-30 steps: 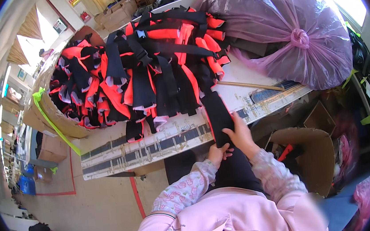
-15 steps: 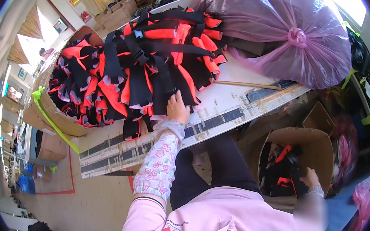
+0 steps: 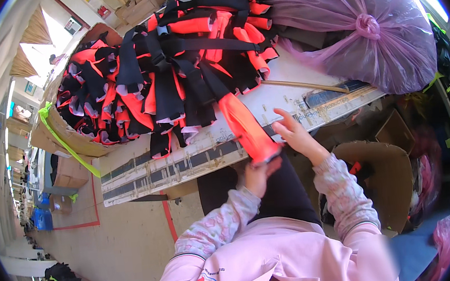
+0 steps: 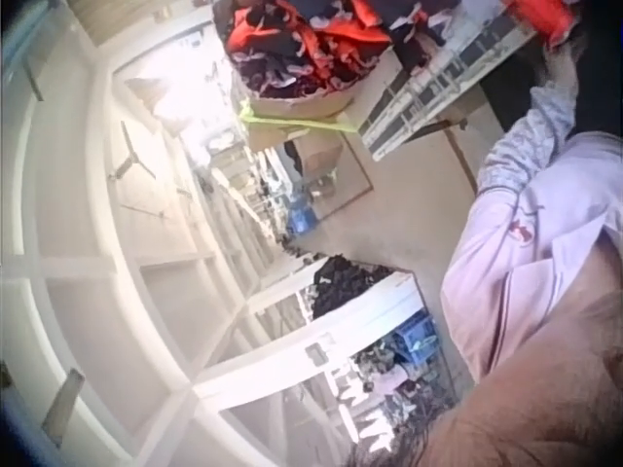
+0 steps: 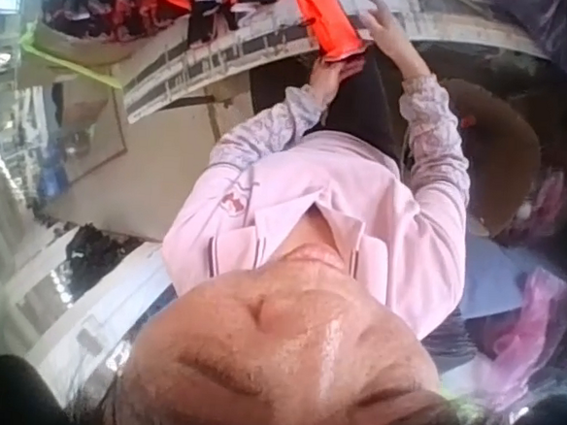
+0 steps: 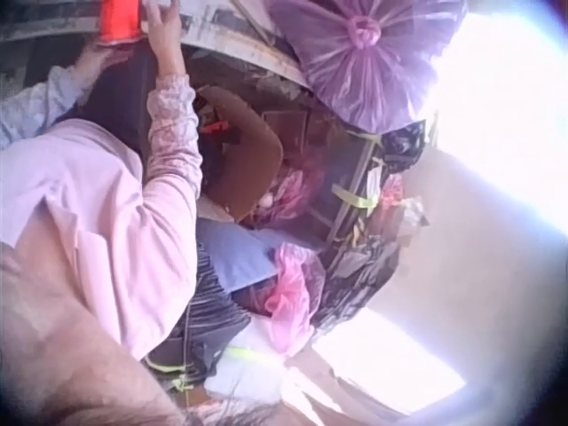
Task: The recorder uses a wooden stick to turn narrow black fabric tubes inside out as part of a garment assembly process.
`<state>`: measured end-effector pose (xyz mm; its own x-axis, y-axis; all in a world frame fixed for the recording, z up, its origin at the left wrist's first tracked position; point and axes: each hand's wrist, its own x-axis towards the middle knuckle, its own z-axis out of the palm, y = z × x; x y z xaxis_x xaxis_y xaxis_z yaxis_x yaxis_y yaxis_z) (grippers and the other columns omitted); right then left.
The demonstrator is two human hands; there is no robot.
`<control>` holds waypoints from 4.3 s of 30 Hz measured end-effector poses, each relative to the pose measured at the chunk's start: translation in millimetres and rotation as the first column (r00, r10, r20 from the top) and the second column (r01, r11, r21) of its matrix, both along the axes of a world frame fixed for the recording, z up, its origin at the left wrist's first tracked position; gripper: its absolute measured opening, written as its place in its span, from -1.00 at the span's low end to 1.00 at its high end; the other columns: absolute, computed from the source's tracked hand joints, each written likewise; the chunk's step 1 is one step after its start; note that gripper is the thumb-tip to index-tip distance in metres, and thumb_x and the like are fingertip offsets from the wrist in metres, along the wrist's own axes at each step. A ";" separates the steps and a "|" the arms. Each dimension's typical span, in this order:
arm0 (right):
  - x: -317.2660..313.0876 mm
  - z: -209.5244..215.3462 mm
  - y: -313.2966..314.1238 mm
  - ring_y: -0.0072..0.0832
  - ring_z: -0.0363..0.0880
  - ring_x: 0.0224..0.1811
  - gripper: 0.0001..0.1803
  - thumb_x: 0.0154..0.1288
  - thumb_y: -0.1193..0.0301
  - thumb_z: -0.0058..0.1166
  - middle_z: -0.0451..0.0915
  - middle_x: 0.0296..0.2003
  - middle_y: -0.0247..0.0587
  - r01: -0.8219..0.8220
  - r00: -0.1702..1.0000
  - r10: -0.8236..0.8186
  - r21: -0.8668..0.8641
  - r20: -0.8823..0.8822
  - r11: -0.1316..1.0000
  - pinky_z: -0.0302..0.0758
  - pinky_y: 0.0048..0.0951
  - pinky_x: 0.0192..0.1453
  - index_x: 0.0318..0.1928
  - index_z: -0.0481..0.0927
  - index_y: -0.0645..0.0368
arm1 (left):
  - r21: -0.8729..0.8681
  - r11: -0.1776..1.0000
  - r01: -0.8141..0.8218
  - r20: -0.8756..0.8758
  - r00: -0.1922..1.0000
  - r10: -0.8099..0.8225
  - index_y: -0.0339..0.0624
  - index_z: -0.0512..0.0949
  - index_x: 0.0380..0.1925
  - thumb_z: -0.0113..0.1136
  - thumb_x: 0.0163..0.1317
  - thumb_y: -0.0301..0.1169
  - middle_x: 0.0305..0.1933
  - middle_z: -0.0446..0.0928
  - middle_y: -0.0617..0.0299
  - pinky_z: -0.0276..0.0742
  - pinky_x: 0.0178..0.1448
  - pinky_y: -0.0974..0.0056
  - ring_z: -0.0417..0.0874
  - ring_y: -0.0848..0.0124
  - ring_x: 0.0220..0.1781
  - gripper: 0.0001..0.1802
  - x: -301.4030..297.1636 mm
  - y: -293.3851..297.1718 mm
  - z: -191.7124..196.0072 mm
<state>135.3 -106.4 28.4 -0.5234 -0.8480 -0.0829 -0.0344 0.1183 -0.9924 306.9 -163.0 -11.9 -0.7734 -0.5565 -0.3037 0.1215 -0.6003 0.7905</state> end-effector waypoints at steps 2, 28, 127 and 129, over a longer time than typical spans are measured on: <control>11.4 -4.0 -23.7 -0.30 0.52 -0.04 -0.28 0.25 0.15 0.09 0.52 -0.13 0.04 -0.007 1.000 0.008 0.036 -0.016 0.999 0.43 -0.37 0.05 0.30 0.12 0.19 | 0.008 0.995 0.100 0.013 0.995 -0.100 -0.35 0.34 0.08 -0.18 0.30 -0.57 0.06 0.47 -0.01 0.57 0.04 0.19 0.59 0.17 -0.01 -0.66 10.6 20.7 -13.7; 0.6 -46.7 -51.9 -0.38 0.56 -0.09 -0.58 0.27 0.54 -0.06 0.55 -0.09 -0.10 0.241 0.947 -0.200 -0.144 0.252 0.960 0.52 -0.42 -0.03 0.15 0.35 0.25 | 0.407 0.901 0.149 -0.097 0.988 -0.119 -0.31 0.34 0.08 -0.06 0.30 -0.35 0.02 0.48 -0.06 0.47 0.14 0.02 0.57 0.10 -0.01 -0.61 11.2 -26.2 -4.3; 87.9 -12.6 227.9 -0.67 0.33 -0.69 -0.78 0.40 0.39 -0.16 0.38 -0.72 -0.37 -0.017 0.999 0.040 0.547 -0.030 0.837 0.26 -0.58 -0.60 -0.31 0.50 0.26 | 0.150 0.989 -0.010 0.048 0.999 0.003 -0.31 0.50 -0.20 -0.17 0.39 -0.24 -0.21 0.60 -0.01 0.60 -0.25 0.25 0.65 0.29 -0.41 -0.65 -16.3 -3.1 -41.2; 84.9 -9.4 208.3 -0.61 0.37 -0.71 -0.75 0.40 0.38 -0.18 0.40 -0.74 -0.29 0.005 0.987 0.085 0.556 -0.137 0.831 0.28 -0.53 -0.62 -0.35 0.48 0.27 | 0.124 0.992 -0.003 0.099 0.995 -0.009 -0.31 0.49 -0.21 -0.19 0.40 -0.20 -0.24 0.60 0.01 0.60 -0.29 0.26 0.64 0.30 -0.44 -0.62 -16.7 -2.9 -38.3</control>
<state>220.2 101.9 19.0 -0.5343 -0.7040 -0.4679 -0.1931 0.6405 -0.7433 290.2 -165.9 -50.2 -0.7375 -0.5076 -0.4454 0.0443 -0.6945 0.7181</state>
